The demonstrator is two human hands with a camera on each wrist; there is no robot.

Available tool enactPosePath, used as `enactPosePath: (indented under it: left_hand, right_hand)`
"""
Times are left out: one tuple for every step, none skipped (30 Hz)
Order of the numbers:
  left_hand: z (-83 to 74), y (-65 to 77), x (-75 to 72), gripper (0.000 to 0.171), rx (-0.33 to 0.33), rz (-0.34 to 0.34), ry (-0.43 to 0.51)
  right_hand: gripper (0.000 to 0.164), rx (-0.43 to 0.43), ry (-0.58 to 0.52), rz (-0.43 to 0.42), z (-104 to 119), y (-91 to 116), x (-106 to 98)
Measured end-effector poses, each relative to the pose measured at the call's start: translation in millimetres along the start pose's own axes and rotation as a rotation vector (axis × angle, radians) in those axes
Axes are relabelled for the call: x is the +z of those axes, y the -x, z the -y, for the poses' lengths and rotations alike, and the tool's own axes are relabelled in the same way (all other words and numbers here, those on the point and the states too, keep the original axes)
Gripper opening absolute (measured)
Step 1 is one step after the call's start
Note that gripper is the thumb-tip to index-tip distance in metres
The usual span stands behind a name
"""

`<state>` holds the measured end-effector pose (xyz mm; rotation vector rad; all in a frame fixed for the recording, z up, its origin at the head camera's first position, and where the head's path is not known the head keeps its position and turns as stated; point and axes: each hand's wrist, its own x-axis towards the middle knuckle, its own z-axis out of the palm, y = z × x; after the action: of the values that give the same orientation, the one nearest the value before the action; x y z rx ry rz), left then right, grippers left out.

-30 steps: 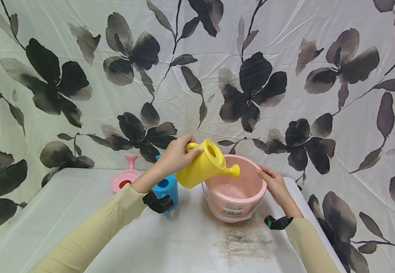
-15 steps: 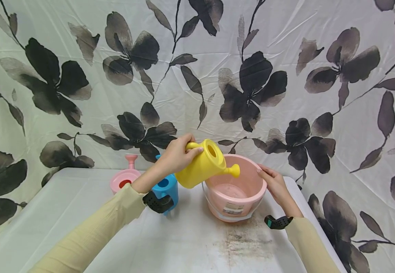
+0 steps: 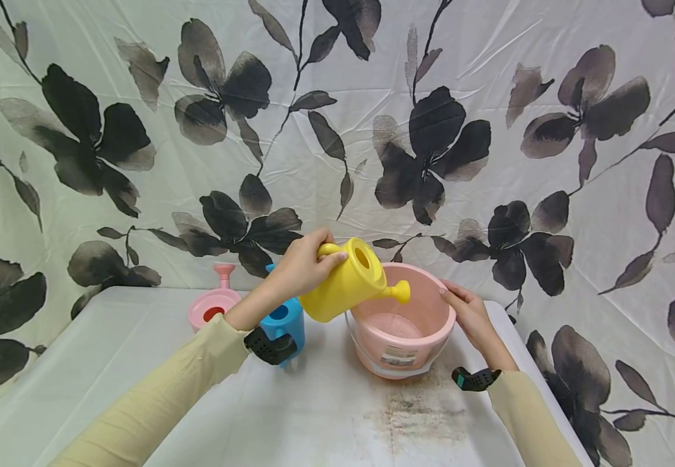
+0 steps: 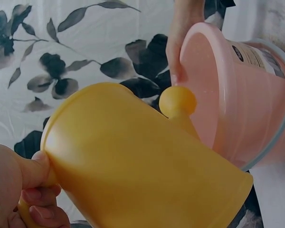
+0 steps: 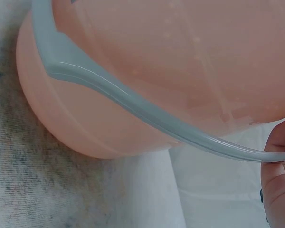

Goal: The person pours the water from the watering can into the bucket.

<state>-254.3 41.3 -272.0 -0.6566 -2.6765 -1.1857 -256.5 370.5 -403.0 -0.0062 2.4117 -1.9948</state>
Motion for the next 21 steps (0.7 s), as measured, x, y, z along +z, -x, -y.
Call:
enactPosePath:
  left_hand:
    - [0.0,-0.2,0.1,0.022,0.001,0.000,-0.001]
    - [0.0,-0.3,0.1,0.022,0.001,0.000,-0.002]
    - [0.0,-0.4,0.1,0.022,0.001,0.000,-0.002]
    - [0.0,-0.4,0.1,0.022,0.001,0.000,-0.003]
    - [0.0,-0.4,0.1,0.022,0.001,0.000,-0.004]
    - [0.0,-0.5,0.1,0.022,0.002,0.000,-0.004]
    - [-0.1,-0.5,0.1,0.022,0.002,0.000,-0.004]
    - [-0.1,-0.6,0.1,0.022,0.003,-0.001,-0.003]
    - [-0.3,-0.7,0.1,0.022,0.003,-0.001,-0.002]
    - [-0.4,-0.8,0.0,0.022,0.004,-0.002,-0.002]
    - [-0.7,-0.8,-0.1,0.022,0.004,-0.002,-0.002]
    - [-0.9,-0.7,-0.3,0.022,0.005,-0.002,-0.003]
    - [-1.2,-0.6,-0.4,0.022,0.004,-0.002,-0.003]
    - [-1.4,-0.6,-0.6,0.022,0.003,-0.002,-0.004]
    - [-1.6,-0.4,-0.7,0.022,0.002,0.000,-0.004]
    - [-1.7,-0.4,-0.8,0.022,0.001,0.000,-0.005]
    - [-1.7,-0.3,-0.8,0.022,0.000,0.001,-0.004]
    - [-1.8,-0.4,-0.8,0.022,-0.001,0.002,-0.004]
    - [-1.8,-0.5,-0.8,0.022,-0.002,0.002,-0.004]
    - [-1.8,-0.7,-0.7,0.022,-0.002,0.003,-0.003]
    - [-1.8,-0.8,-0.7,0.022,-0.002,0.002,-0.004]
  right_hand:
    - [0.067,0.000,-0.001,0.000,0.4,0.1,0.1]
    - [0.067,0.001,-0.001,0.001,0.7,0.2,0.0]
    - [0.067,0.001,-0.002,0.001,1.0,0.3,0.0]
    - [0.067,0.005,-0.004,0.001,1.2,0.2,0.0]
    - [0.066,0.005,-0.006,0.001,1.4,0.3,-0.1]
    - [0.066,0.005,-0.008,0.002,1.6,0.3,-0.3]
    - [0.066,0.006,-0.009,0.003,2.0,0.6,-0.4]
    - [0.066,0.005,-0.009,0.005,2.2,0.7,-0.6]
    - [0.065,0.005,-0.010,0.006,2.4,0.6,-0.7]
    - [0.065,0.006,-0.011,0.007,2.7,0.7,-0.8]
    - [0.065,0.006,-0.013,0.008,2.8,0.6,-0.8]
    - [0.065,0.005,-0.017,0.011,2.8,0.4,-0.9]
    - [0.065,0.007,-0.018,0.011,2.8,0.5,-0.9]
    - [0.065,0.008,-0.018,0.011,2.7,0.6,-1.0]
    - [0.065,0.009,-0.020,0.012,2.7,0.6,-0.9]
    - [0.065,0.011,-0.020,0.012,2.7,0.8,-0.8]
    - [0.065,0.012,-0.021,0.013,2.7,0.8,-0.7]
    - [0.065,0.013,-0.019,0.012,2.8,1.1,-0.6]
    - [0.066,0.014,-0.016,0.011,3.0,1.4,-0.4]
    - [0.066,0.014,-0.016,0.010,3.2,1.5,-0.2]
    - [0.066,0.014,-0.016,0.010,3.3,1.5,-0.1]
